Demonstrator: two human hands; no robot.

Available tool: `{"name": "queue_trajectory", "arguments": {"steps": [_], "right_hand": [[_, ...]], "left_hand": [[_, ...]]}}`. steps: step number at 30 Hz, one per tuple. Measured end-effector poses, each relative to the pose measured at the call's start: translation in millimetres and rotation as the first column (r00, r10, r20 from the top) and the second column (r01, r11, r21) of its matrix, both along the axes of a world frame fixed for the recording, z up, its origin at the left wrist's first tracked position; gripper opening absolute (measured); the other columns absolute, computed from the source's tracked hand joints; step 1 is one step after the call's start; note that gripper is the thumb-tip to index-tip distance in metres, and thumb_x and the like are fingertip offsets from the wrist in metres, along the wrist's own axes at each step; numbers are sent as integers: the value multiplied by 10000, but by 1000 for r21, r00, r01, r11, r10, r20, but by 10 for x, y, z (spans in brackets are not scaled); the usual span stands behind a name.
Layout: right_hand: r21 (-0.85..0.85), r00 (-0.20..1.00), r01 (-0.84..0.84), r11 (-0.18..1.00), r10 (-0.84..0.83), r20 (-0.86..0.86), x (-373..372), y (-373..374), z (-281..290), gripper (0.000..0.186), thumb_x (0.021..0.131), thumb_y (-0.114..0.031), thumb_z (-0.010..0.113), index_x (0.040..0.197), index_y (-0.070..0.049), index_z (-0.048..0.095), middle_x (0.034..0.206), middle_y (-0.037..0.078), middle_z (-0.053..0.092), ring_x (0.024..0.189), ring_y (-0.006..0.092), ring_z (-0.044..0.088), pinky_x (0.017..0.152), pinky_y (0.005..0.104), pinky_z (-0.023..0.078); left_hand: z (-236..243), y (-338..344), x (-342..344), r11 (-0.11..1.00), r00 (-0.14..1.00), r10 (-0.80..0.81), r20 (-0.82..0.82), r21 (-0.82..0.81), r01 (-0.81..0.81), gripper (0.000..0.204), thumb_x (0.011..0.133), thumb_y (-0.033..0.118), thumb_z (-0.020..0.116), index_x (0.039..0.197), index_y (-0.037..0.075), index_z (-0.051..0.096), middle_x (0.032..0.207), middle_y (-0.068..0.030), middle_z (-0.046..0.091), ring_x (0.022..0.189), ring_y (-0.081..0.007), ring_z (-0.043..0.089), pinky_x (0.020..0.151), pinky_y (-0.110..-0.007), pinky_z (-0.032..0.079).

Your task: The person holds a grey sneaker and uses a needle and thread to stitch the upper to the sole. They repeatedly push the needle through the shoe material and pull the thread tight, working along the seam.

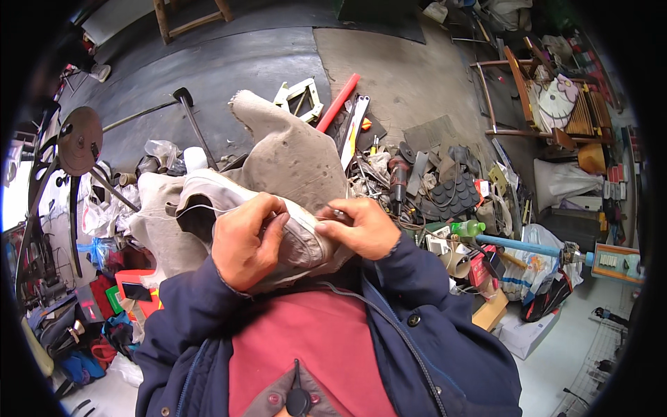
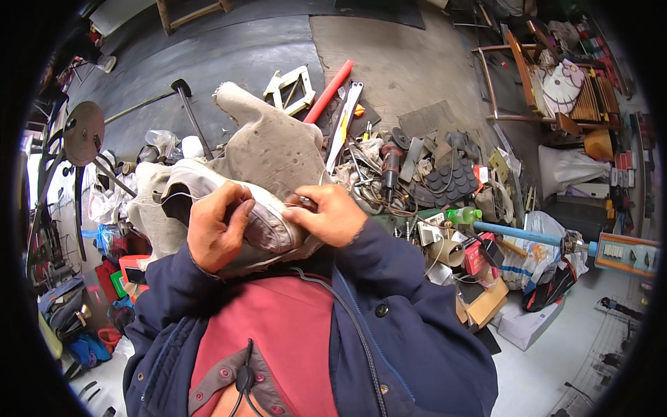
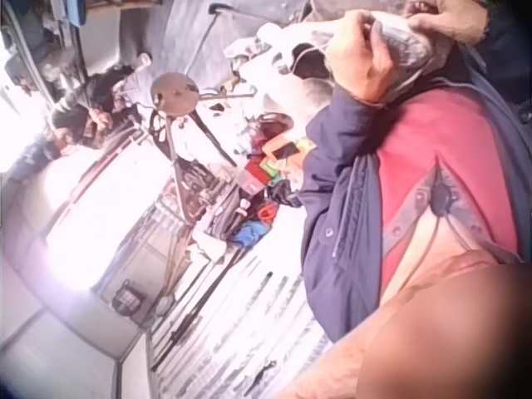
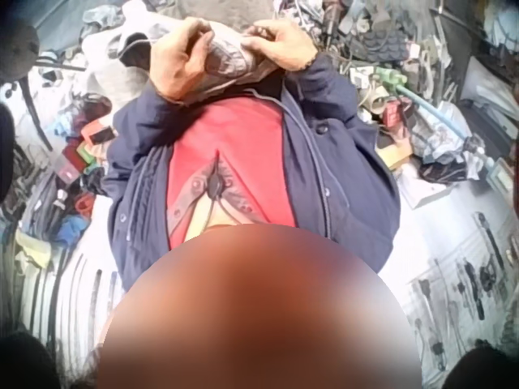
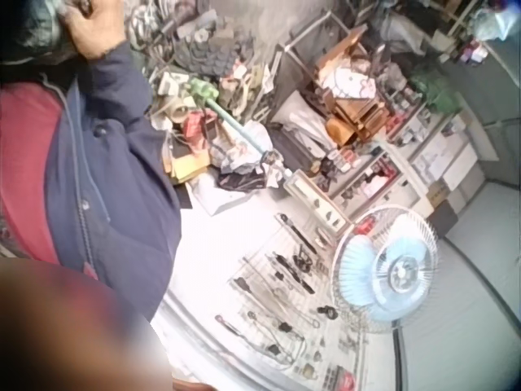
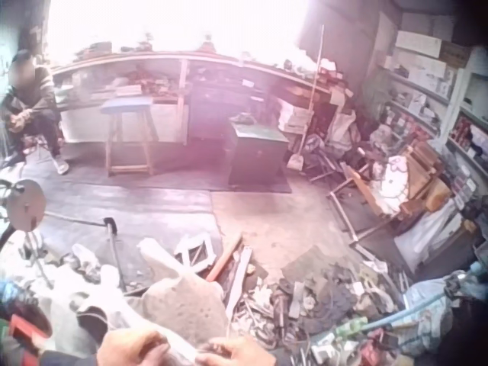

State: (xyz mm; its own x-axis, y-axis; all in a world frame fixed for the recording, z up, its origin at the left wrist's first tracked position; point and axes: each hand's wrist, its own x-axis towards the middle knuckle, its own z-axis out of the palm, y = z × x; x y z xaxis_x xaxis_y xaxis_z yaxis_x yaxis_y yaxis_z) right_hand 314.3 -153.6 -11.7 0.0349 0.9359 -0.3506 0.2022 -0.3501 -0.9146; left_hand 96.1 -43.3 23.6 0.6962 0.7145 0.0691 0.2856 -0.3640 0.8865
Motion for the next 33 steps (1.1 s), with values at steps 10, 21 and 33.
{"name": "queue_trajectory", "arguments": {"steps": [10, 21, 33], "right_hand": [[113, 624, 350, 930, -141, -768, 18, 50, 9, 314, 1086, -298, 569, 957, -14, 608, 1415, 366, 558, 1015, 294, 748, 619, 277, 571], [181, 855, -199, 963, 80, 512, -120, 153, 204, 398, 826, -369, 879, 811, -47, 645, 671, 86, 633, 576, 230, 643, 556, 357, 501], [507, 888, -234, 829, -30, 458, -243, 93, -45, 349, 785, -181, 875, 725, -72, 548, 637, 57, 568, 534, 245, 607, 491, 366, 451]], "left_hand": [[136, 276, -772, 894, 936, 284, 207, -410, -181, 198, 1090, 129, 539, 1176, 11, 671, 779, 46, 530, 689, -29, 440, 623, -194, 324], [100, 274, -1200, 892, 954, 84, -289, 448, 57, 160, 929, -22, 642, 1078, -13, 701, 963, -170, 750, 835, -311, 740, 722, -347, 524], [-143, 291, -1253, 871, 898, 115, -426, 478, 115, 227, 847, 152, 781, 757, 58, 595, 681, -119, 575, 635, -355, 596, 626, -445, 445]]}}
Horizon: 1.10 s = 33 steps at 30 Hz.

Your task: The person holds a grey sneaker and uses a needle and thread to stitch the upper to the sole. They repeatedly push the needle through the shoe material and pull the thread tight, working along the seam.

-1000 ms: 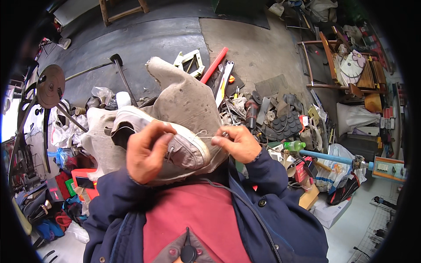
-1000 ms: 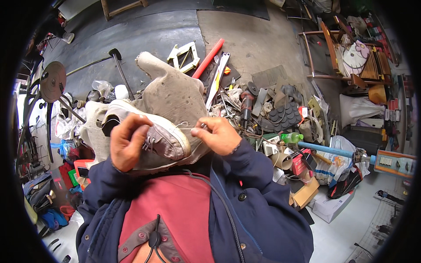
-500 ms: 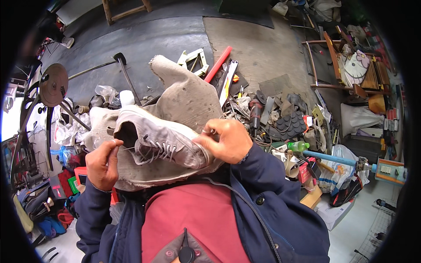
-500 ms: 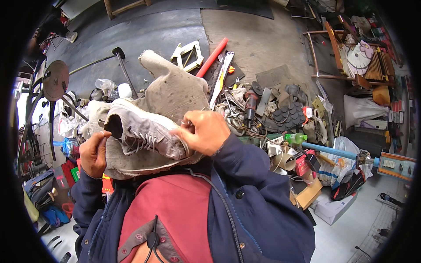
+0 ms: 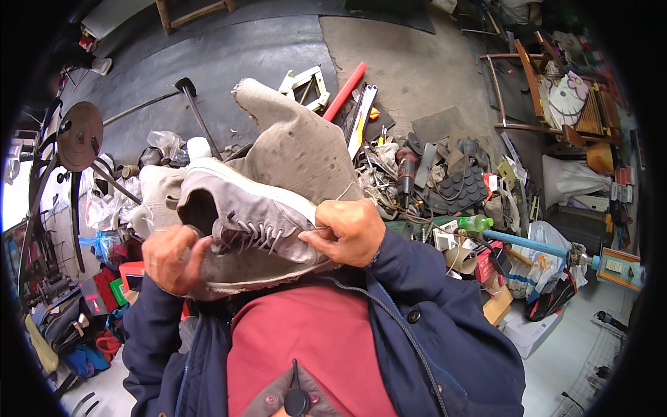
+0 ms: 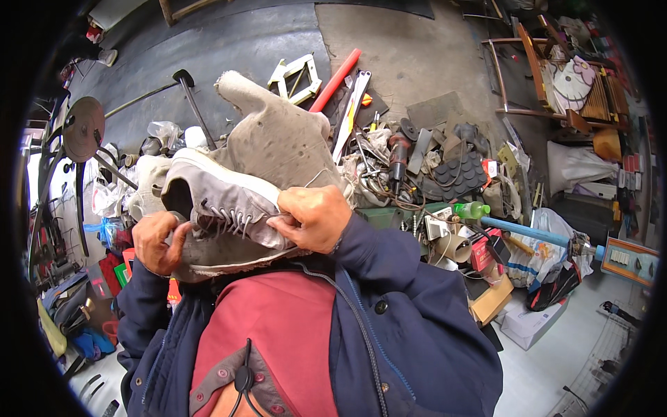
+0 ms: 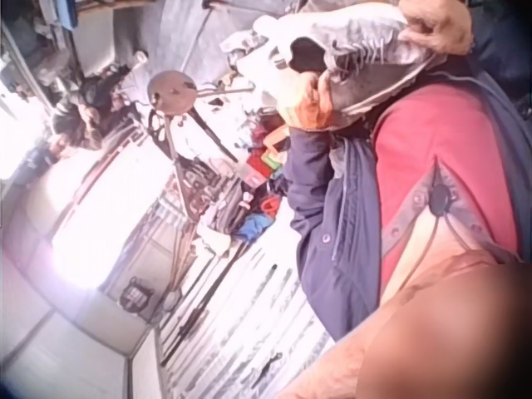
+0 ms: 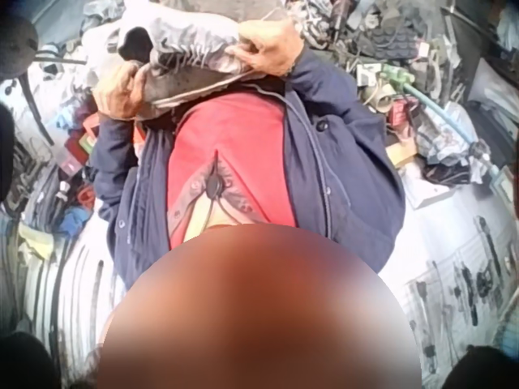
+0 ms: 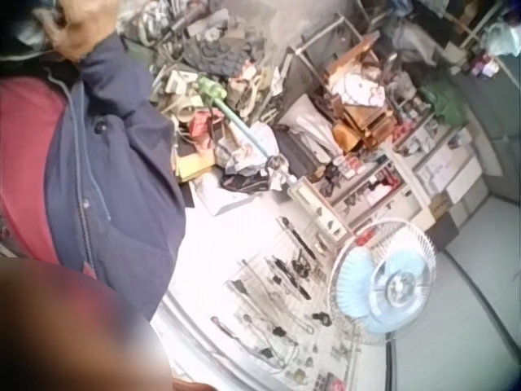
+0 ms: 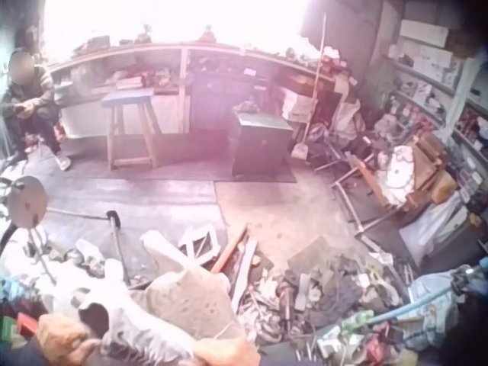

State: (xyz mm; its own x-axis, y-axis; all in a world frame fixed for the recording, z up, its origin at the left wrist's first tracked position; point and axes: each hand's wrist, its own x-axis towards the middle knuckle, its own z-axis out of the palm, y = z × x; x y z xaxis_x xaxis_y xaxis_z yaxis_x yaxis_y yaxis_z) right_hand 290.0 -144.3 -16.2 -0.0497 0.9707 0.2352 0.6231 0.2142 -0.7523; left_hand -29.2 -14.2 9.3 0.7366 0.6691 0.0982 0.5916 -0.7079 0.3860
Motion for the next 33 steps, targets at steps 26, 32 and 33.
{"name": "queue_trajectory", "arguments": {"steps": [26, 32, 33], "right_hand": [[67, 988, 53, 996, -42, -150, 84, 17, -287, 538, 709, -220, 962, 605, -95, 448, 531, 31, 452, 424, 193, 480, 416, 330, 346], [51, 984, 3, 999, 6, -176, 121, 85, -405, 569, 724, -222, 955, 576, -121, 415, 510, 16, 428, 403, 185, 463, 404, 329, 334], [58, 986, -1, 998, 10, -167, 124, 94, -409, 570, 723, -222, 956, 577, -121, 414, 508, 15, 428, 401, 185, 463, 403, 330, 334]], "left_hand": [[-212, 206, -63, 376, 241, 838, 490, -838, 395, 311, 1132, 267, 419, 867, 104, 439, 636, 26, 331, 517, -102, 304, 566, -299, 408], [-354, 172, -164, 237, 53, 968, 244, -965, 113, 402, 1056, 302, 591, 723, 177, 404, 597, 73, 308, 450, -65, 241, 403, -269, 257], [-370, 178, -167, 219, 86, 970, 226, -972, 83, 401, 1056, 301, 590, 723, 177, 405, 598, 74, 315, 450, -64, 249, 403, -268, 261]]}}
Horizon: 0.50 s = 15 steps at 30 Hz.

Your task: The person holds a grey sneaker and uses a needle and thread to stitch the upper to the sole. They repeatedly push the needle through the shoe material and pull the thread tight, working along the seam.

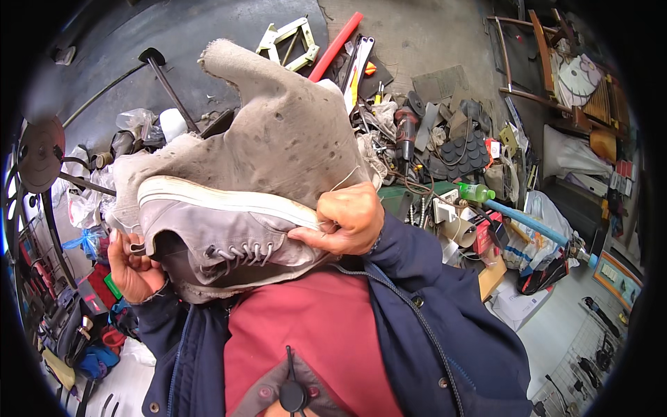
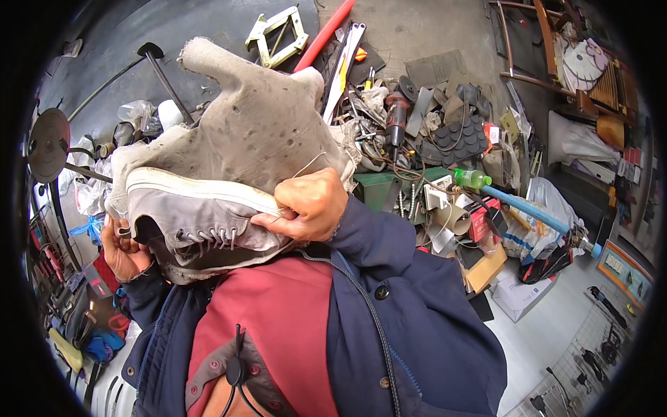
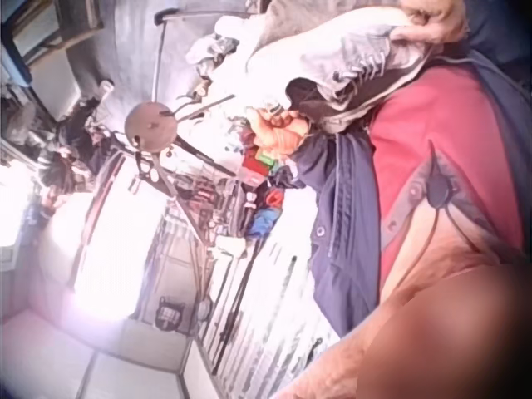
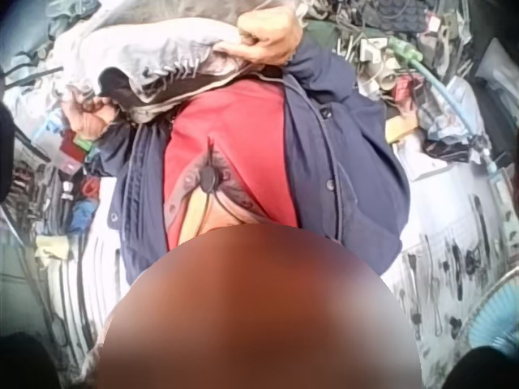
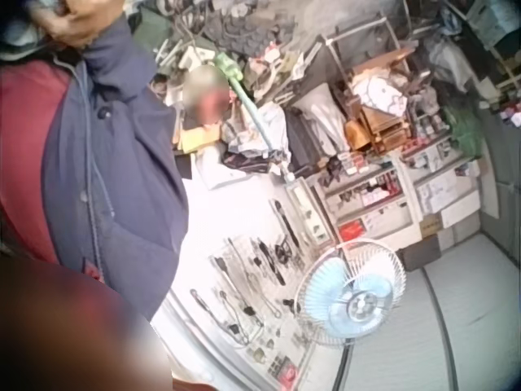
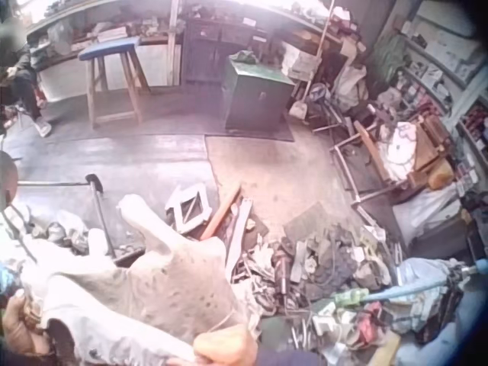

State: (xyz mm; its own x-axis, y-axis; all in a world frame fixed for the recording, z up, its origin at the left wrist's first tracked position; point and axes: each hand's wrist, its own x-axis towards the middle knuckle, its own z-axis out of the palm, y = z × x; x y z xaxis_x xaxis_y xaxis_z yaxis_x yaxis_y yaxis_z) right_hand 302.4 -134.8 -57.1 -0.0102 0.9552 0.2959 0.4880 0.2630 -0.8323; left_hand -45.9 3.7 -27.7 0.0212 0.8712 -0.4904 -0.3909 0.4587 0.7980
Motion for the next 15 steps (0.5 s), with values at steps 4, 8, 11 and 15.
{"name": "queue_trajectory", "arguments": {"steps": [4, 8, 11, 15], "right_hand": [[-13, 1000, 1, 1000, -1, 3, 9, 11, 27, 548, 717, -240, 956, 578, -117, 441, 509, 16, 439, 406, 188, 471, 406, 330, 340], [-89, 999, -4, 996, -1, -52, 49, -51, 89, 463, 752, -256, 919, 614, -91, 509, 535, 36, 494, 431, 209, 507, 424, 337, 364], [-119, 996, 2, 993, -13, -90, 66, -97, 121, 391, 797, -232, 863, 652, -67, 539, 565, 59, 530, 458, 229, 533, 446, 345, 386], [-131, 996, -4, 991, -8, -93, 79, -122, 144, 262, 865, -150, 751, 711, -34, 574, 613, 92, 565, 513, 264, 570, 492, 361, 423]], "left_hand": [[-3, 15, -47, 1000, 1000, 22, -13, -21, -22, 351, 1085, 285, 536, 778, 155, 426, 606, 53, 345, 457, -78, 302, 450, -269, 345], [9, 32, -294, 961, 977, -214, -9, 177, 213, 308, 1116, 276, 472, 866, 97, 477, 686, -30, 456, 547, -147, 466, 604, -345, 522], [-5, 92, -731, 931, 942, -204, -268, 245, 272, 301, 1120, 290, 486, 937, 57, 542, 904, -135, 664, 750, -246, 658, 737, -398, 567], [58, 432, -1477, 926, 943, -142, -299, 297, 234, 302, 1111, 321, 517, 973, 64, 599, 1076, -152, 726, 797, -209, 734, 716, -347, 604]]}}
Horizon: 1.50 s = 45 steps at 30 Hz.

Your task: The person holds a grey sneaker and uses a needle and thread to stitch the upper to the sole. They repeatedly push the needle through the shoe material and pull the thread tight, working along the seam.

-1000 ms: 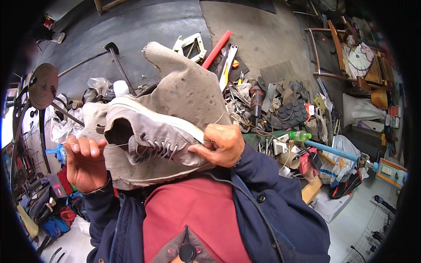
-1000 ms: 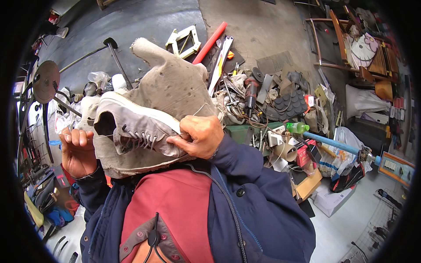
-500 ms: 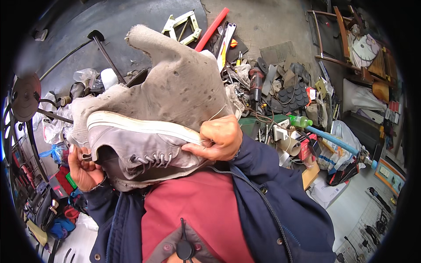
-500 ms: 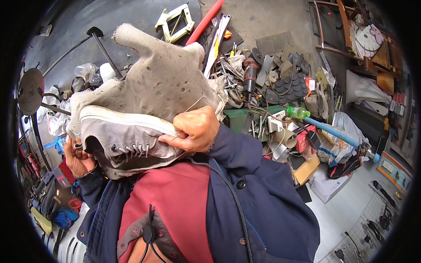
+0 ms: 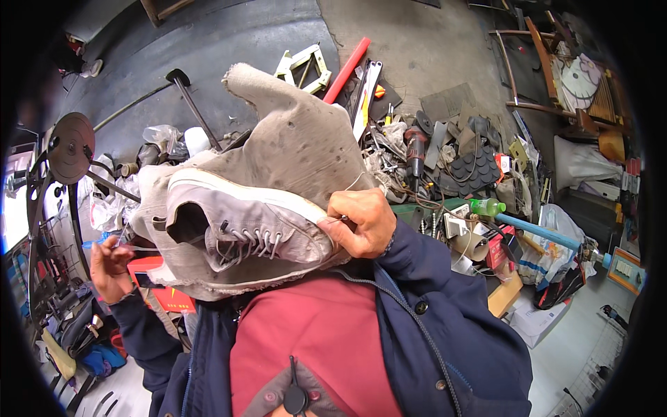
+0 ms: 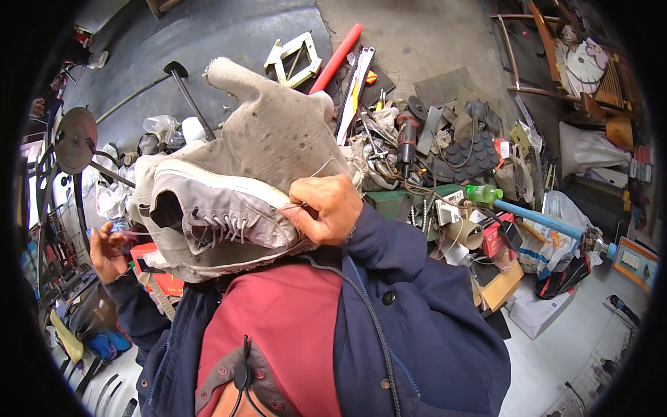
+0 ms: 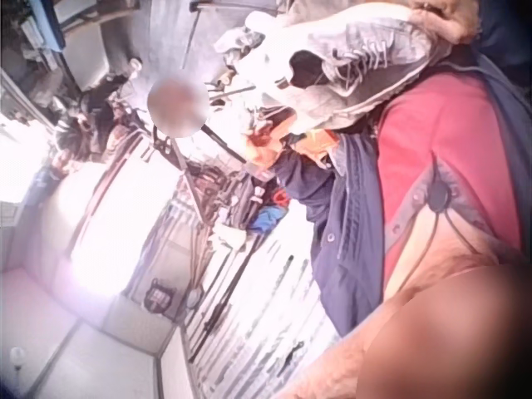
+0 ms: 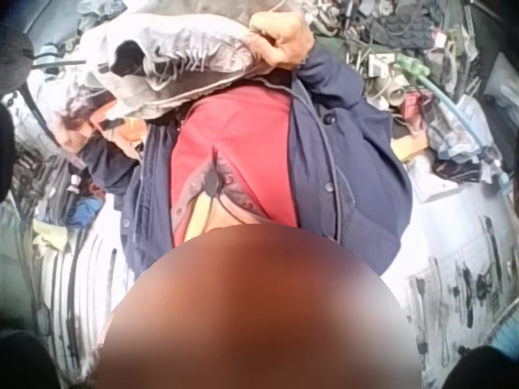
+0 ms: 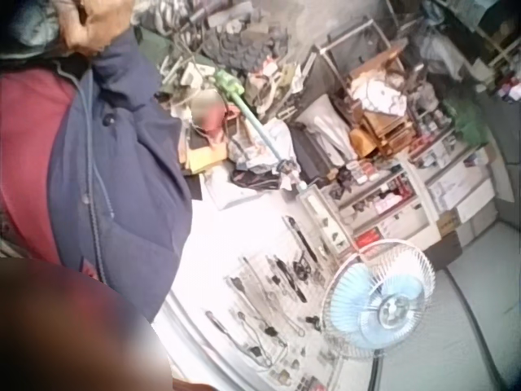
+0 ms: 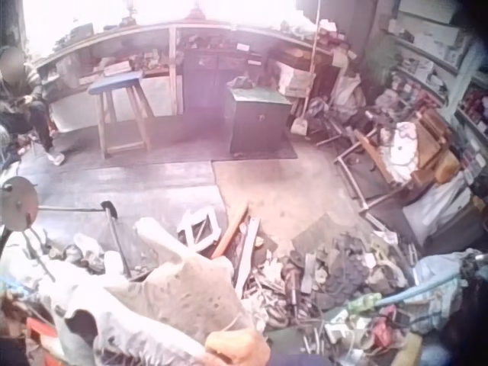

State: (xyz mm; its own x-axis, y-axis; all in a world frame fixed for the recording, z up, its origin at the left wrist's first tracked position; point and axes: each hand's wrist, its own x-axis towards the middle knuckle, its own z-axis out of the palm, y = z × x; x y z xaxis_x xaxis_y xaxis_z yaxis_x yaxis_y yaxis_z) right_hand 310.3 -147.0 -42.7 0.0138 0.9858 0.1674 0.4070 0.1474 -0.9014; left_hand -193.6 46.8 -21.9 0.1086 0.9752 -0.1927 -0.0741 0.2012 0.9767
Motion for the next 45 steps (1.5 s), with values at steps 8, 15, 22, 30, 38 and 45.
{"name": "queue_trajectory", "arguments": {"steps": [8, 15, 22, 30, 38, 45], "right_hand": [[-130, 999, -49, 990, 50, 10, 53, -74, 147, 186, 891, -158, 729, 828, -32, 609, 727, 127, 633, 674, 329, 652, 614, 410, 492], [-106, 997, -78, 991, 77, -15, 83, -102, 165, 189, 857, -136, 757, 887, -11, 619, 770, 126, 627, 674, 292, 646, 613, 363, 495], [-166, 993, -115, 979, 109, -44, 125, -148, 141, 225, 881, -173, 771, 920, -13, 617, 830, 116, 639, 761, 300, 658, 683, 371, 512], [-193, 990, -113, 975, 93, -106, 151, -200, 75, 205, 878, -93, 777, 926, -6, 598, 843, 114, 624, 770, 299, 645, 696, 356, 501], [-199, 990, -109, 974, 89, -110, 107, -178, 71, 208, 870, -69, 777, 935, -2, 591, 852, 112, 621, 766, 300, 638, 697, 365, 502], [-265, 988, -69, 962, 29, -154, -42, -142, 168, 192, 887, -64, 765, 971, -6, 602, 869, 126, 644, 800, 314, 667, 705, 368, 510]], "left_hand": [[553, -449, 649, 889, 677, 221, -702, 431, 157, 326, 1048, 156, 597, 1330, 10, 521, 1297, -179, 615, 984, -191, 688, 851, -323, 562], [479, -898, 1857, 899, 887, -439, -143, -80, 432, 493, 977, 133, 671, 1393, -12, 449, 1400, -176, 569, 1367, -256, 519, 1174, -391, 363], [335, -278, 2144, 407, 487, -870, 72, -452, 794, 651, 900, 229, 778, 1446, -24, 530, 1364, -83, 628, 1278, -199, 563, 1105, -346, 414], [204, -238, 2616, 146, 357, -860, 363, -496, 856, 480, 825, 293, 892, 1175, 13, 719, 1134, -18, 706, 1007, -155, 623, 932, -336, 506], [-77, -450, 2570, 303, 548, -748, 375, -542, 784, 630, 773, 148, 850, 1337, -41, 642, 1278, -113, 714, 1189, -249, 659, 1069, -380, 499], [154, -377, 2555, 346, 525, -820, 229, -531, 773, 638, 764, 149, 876, 1328, -34, 641, 1269, -101, 710, 1169, -244, 657, 1052, -381, 507]]}}
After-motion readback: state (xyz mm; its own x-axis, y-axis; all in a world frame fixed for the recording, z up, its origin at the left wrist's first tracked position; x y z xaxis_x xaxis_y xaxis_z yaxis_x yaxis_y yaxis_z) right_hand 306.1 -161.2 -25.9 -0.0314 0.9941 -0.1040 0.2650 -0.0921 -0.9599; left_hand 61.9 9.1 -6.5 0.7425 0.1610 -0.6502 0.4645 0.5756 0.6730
